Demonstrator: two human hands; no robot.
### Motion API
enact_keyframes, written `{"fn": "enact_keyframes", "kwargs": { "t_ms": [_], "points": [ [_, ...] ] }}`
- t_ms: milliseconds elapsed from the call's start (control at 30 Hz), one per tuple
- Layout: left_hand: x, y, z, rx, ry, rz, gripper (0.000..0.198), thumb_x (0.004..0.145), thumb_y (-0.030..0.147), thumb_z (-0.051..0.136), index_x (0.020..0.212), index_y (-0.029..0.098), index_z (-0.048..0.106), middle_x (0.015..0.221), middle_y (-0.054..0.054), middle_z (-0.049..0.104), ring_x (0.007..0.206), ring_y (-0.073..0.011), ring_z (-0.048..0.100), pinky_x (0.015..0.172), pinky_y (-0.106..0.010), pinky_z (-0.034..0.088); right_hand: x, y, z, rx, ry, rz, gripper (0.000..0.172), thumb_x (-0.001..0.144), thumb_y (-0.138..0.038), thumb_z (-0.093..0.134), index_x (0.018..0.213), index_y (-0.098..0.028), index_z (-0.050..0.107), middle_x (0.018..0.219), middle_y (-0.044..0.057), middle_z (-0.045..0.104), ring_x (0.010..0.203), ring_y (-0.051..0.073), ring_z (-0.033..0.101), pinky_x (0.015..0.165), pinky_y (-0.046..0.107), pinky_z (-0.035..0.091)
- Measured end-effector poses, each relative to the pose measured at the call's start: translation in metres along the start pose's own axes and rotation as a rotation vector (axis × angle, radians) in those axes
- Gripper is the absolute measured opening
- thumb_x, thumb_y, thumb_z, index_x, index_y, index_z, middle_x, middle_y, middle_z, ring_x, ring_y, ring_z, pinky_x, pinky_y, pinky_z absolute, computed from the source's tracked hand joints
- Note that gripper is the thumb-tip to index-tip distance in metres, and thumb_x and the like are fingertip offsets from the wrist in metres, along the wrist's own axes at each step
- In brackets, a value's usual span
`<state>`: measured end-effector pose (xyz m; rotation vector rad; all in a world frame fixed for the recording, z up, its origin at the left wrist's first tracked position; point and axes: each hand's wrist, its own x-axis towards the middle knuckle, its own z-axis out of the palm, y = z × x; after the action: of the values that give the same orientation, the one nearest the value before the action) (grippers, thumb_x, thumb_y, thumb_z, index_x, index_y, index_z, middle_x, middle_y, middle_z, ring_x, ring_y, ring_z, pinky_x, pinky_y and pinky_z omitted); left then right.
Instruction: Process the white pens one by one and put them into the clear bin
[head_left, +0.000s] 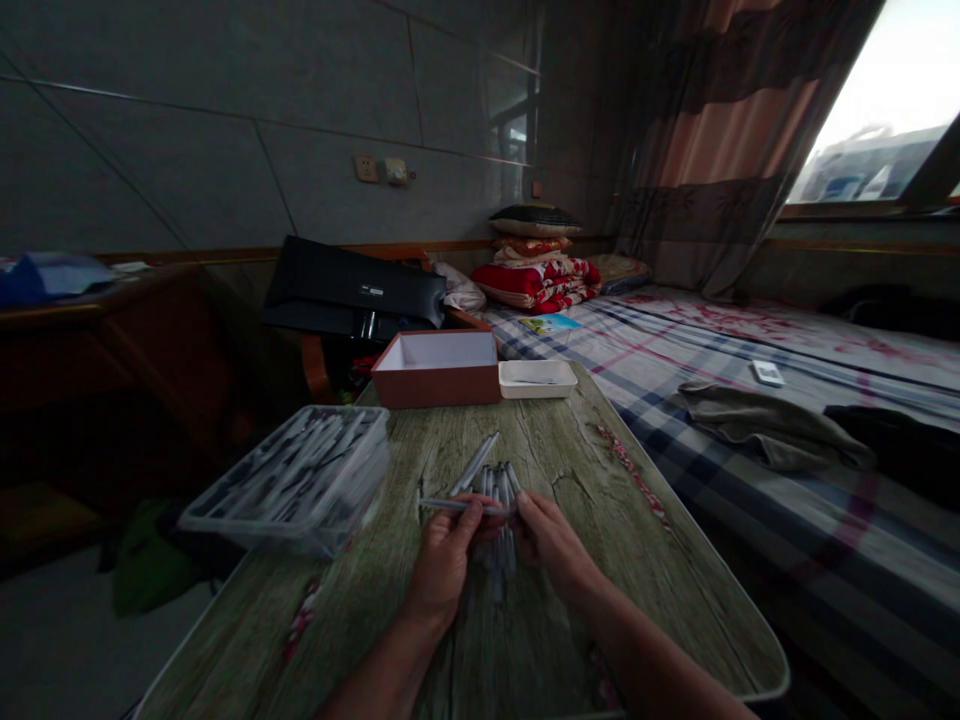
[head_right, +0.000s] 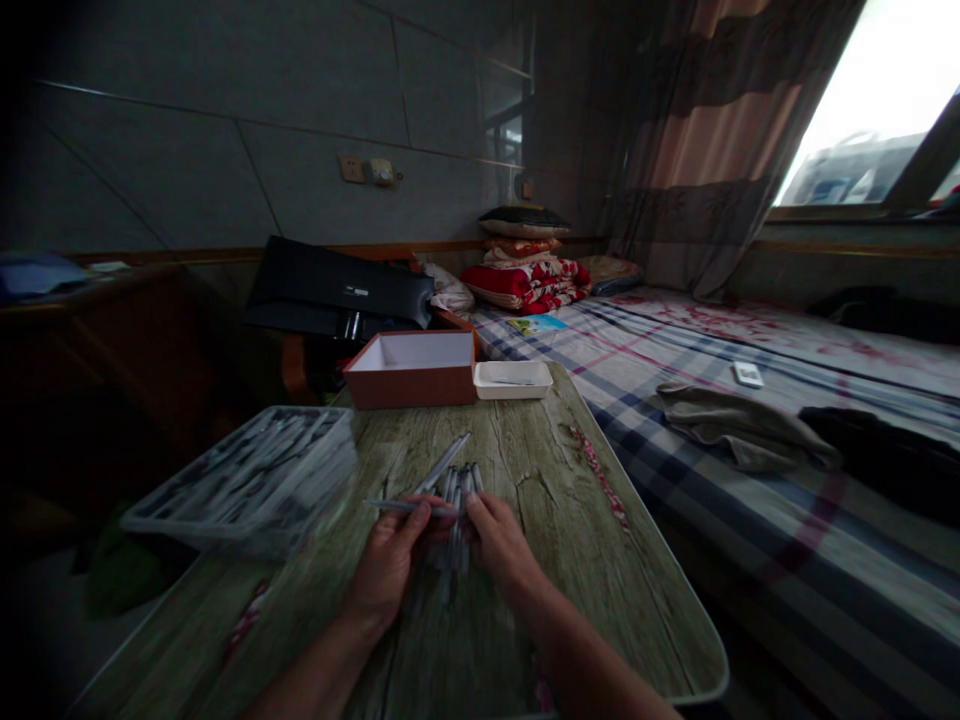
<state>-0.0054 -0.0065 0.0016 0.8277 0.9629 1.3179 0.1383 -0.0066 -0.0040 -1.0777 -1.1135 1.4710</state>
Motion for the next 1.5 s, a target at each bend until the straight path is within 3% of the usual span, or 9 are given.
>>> {"fn": "enact_keyframes", "kwargs": {
  "t_ms": [100,267,467,667,833,1033,1233,1367,1500],
  "points": [
    [-0.0013,-0.0004,-0.0002,0.032,0.014,0.01,0.027,0.071,0.038,0.072,0.082,0.014,0.068,0.076,-0.005,0.073,0.068,-0.0163,0.068,0.066,-0.027,0.055,0.0009,0.0007,-0.0003,-0.06,-0.008,0.015,0.05,0.078,-0.064,0.053,0.06,-0.019,0.043,0.051,-0.006,0.033,0.045,0.007,0.026,0.042,0.021,0.019],
    [-0.0004,0.0004,-0.0008,-0.011,0.03,0.027,0.029,0.07,0.041,0.073,0.082,0.014,0.068,0.079,-0.005,0.073,0.072,-0.0171,0.068,0.064,-0.026,0.054,-0.0021,-0.0028,0.0021,0.101,-0.033,-0.035,0.039,0.068,-0.052,0.069,0.081,-0.021,0.048,0.059,-0.008,0.039,0.045,0.006,0.028,0.041,0.02,0.02],
    [-0.0015,0.001,-0.0005,0.001,0.029,0.033,0.025,0.072,0.038,0.072,0.082,0.015,0.068,0.078,-0.004,0.073,0.07,-0.0166,0.068,0.065,-0.026,0.054,0.0022,0.0038,0.0002,-0.036,0.004,0.047,0.05,0.076,-0.065,0.053,0.061,-0.019,0.045,0.05,-0.006,0.037,0.043,0.006,0.029,0.04,0.021,0.02],
    [-0.001,0.0013,-0.0017,-0.015,0.039,0.044,0.027,0.071,0.039,0.072,0.082,0.015,0.067,0.079,-0.004,0.073,0.071,-0.0176,0.068,0.064,-0.027,0.054,-0.0015,0.0008,0.0019,0.104,-0.059,0.0,0.039,0.07,-0.055,0.065,0.081,-0.022,0.047,0.053,-0.009,0.037,0.041,0.007,0.028,0.037,0.02,0.017],
    [-0.0034,0.0047,0.0009,0.023,0.035,0.04,0.028,0.071,0.04,0.072,0.079,0.013,0.068,0.076,-0.005,0.072,0.069,-0.0172,0.067,0.064,-0.027,0.053,0.0017,0.0067,-0.0004,-0.04,-0.036,0.016,0.052,0.079,-0.067,0.048,0.058,-0.019,0.044,0.049,-0.006,0.036,0.042,0.006,0.029,0.039,0.021,0.021],
    [-0.0012,0.0017,-0.0015,-0.013,0.044,0.039,0.029,0.07,0.041,0.073,0.081,0.015,0.067,0.078,-0.005,0.072,0.07,-0.0172,0.067,0.063,-0.026,0.053,-0.0024,-0.0007,0.0034,0.123,-0.063,0.018,0.042,0.068,-0.056,0.067,0.083,-0.022,0.046,0.054,-0.01,0.037,0.039,0.005,0.027,0.036,0.018,0.017],
    [-0.0027,0.0039,-0.0003,0.054,0.034,0.056,0.027,0.072,0.04,0.07,0.081,0.015,0.067,0.08,-0.005,0.072,0.072,-0.0181,0.067,0.066,-0.028,0.053,-0.0006,0.0036,0.0026,-0.007,-0.031,0.077,0.052,0.075,-0.069,0.051,0.061,-0.019,0.045,0.047,-0.008,0.036,0.037,0.005,0.028,0.036,0.02,0.02],
    [-0.0032,0.0061,0.0009,0.022,0.064,0.047,0.029,0.069,0.042,0.073,0.079,0.015,0.067,0.077,-0.004,0.072,0.069,-0.0172,0.066,0.064,-0.027,0.052,-0.0021,0.0015,0.0032,0.124,-0.077,0.071,0.042,0.068,-0.057,0.067,0.077,-0.021,0.046,0.053,-0.009,0.04,0.038,0.005,0.029,0.034,0.018,0.016],
    [-0.0031,0.0057,0.0006,0.032,0.038,0.041,0.029,0.07,0.041,0.072,0.08,0.015,0.067,0.079,-0.004,0.072,0.07,-0.0174,0.066,0.065,-0.027,0.051,-0.0042,-0.0005,0.0043,0.147,-0.062,0.135,0.046,0.075,-0.064,0.055,0.073,-0.018,0.049,0.056,-0.006,0.046,0.037,0.004,0.029,0.034,0.019,0.014]
  ]
}}
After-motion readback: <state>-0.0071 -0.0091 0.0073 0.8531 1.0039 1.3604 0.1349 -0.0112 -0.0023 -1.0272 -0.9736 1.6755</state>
